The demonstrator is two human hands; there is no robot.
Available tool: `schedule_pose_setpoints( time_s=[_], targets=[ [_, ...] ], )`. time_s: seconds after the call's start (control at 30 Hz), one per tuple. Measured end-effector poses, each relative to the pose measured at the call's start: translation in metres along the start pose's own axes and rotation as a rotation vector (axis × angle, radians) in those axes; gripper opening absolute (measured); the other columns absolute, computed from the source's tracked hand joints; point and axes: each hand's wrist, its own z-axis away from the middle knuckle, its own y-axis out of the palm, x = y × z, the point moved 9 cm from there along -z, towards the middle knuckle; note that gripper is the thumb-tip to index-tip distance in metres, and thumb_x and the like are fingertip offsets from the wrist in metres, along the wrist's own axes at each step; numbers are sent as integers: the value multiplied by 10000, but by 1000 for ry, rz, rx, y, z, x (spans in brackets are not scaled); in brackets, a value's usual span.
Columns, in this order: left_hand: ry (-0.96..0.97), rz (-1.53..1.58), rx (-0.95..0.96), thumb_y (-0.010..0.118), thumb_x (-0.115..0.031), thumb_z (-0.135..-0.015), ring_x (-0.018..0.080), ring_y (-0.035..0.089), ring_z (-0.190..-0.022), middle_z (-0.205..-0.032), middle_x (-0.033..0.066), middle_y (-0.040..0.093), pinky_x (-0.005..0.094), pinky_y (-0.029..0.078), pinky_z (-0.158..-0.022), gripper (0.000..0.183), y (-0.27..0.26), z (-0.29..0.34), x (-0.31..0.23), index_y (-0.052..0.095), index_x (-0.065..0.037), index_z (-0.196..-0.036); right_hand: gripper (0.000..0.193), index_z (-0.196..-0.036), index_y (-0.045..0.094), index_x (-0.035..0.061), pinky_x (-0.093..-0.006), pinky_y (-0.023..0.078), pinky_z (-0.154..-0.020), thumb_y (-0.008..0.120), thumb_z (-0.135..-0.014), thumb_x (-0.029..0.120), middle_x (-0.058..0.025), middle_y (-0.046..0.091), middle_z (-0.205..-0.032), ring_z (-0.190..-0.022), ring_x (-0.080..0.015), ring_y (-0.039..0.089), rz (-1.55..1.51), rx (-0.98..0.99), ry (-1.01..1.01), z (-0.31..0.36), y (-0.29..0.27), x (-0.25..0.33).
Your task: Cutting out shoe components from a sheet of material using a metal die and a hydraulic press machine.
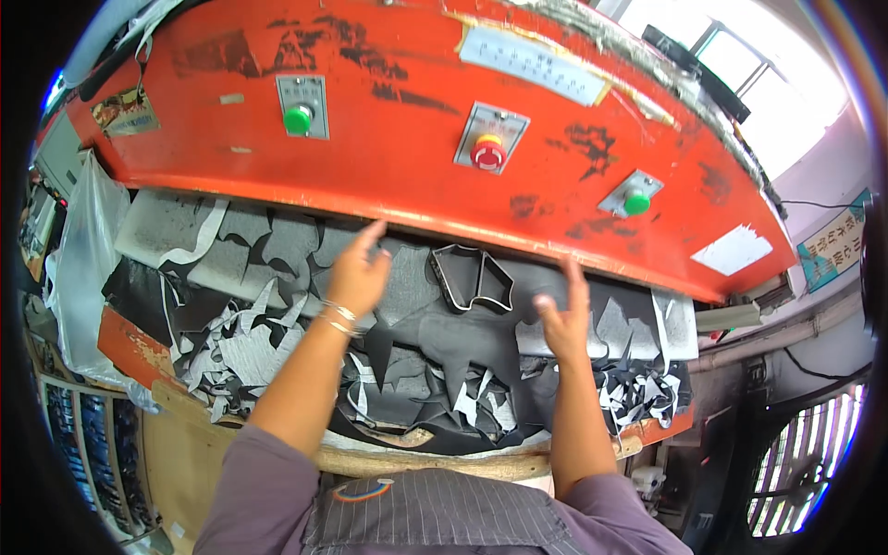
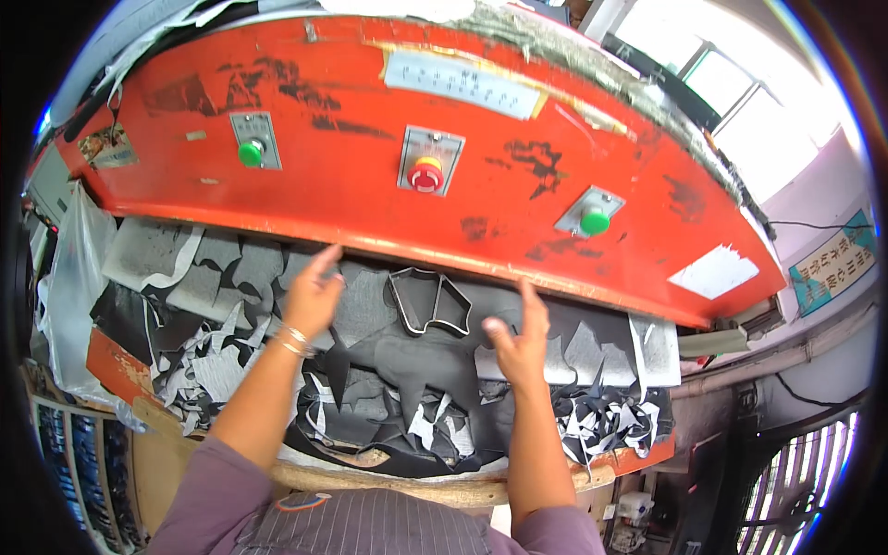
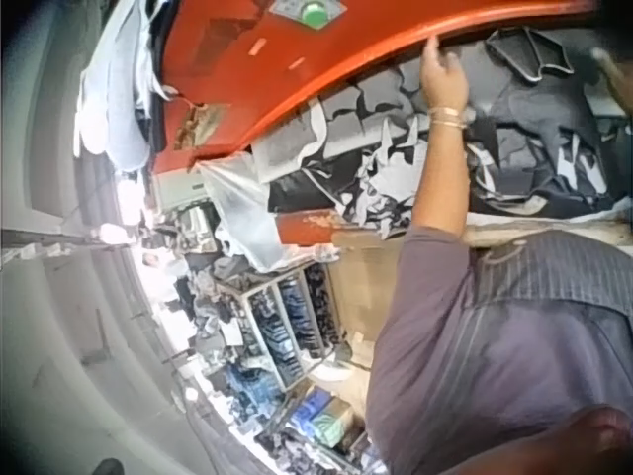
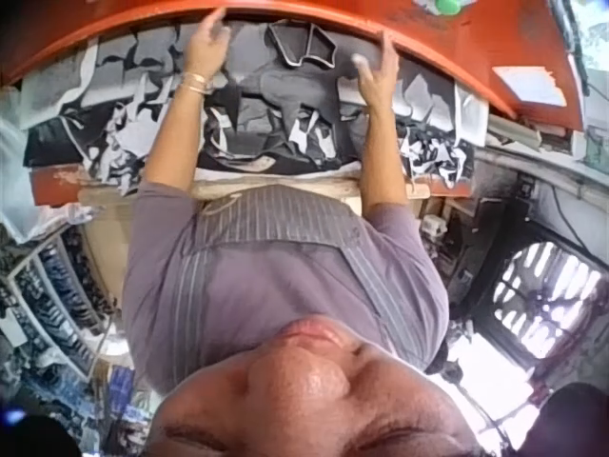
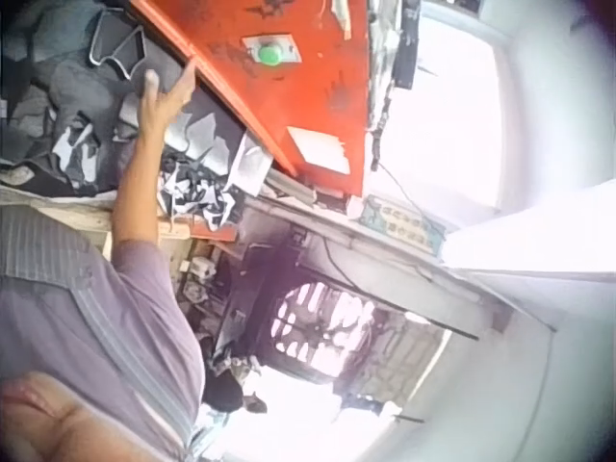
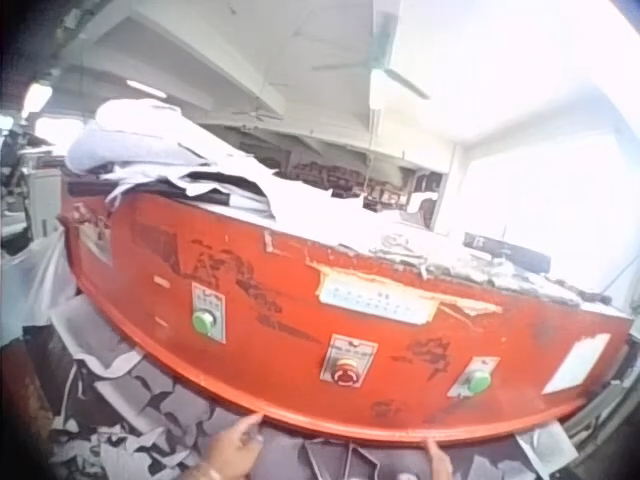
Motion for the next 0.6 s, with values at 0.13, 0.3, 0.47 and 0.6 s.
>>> schedule_pose_setpoints(
  time_s=[0.13, 0.3, 0.47, 0.6],
  targets=[
    [475, 45, -547, 536, -135, -956, 164, 593, -821, -863, 76, 631, 296, 472, -754, 169, -144, 3, -87, 623, 4, -913, 570, -1394, 396, -3, -438, 222, -1109, 560, -930, 284, -198, 376, -1441, -1335, -334, 341, 100, -642, -193, -47, -78, 87],
    [566, -265, -433, 557, -138, -927, 262, 472, -636, -701, 125, 485, 375, 390, -596, 274, -186, 4, -151, 485, 3, -703, 557, -1386, 390, -18, -471, 197, -1108, 518, -960, 316, -216, 248, -1492, -1368, -357, 239, 489, -951, -285, -74, -118, 146],
    [565, -315, -182, 595, -124, -891, 286, 470, -607, -636, 121, 467, 392, 400, -582, 270, -159, 104, -136, 477, -29, -667, 395, -1262, 496, -28, -425, 335, -1013, 595, -905, 108, -215, 471, -1303, -1218, -353, 419, 230, -581, -377, 18, -87, 149],
    [121, -320, 435, 615, -274, -860, 295, 625, -776, -792, 93, 620, 417, 503, -700, 171, -71, 243, -60, 679, -117, -838, 371, -1028, 639, 57, -410, 451, -776, 721, -784, 324, -129, 645, -983, -844, -314, 596, 151, 590, -321, 156, 27, 198]
  ],
)
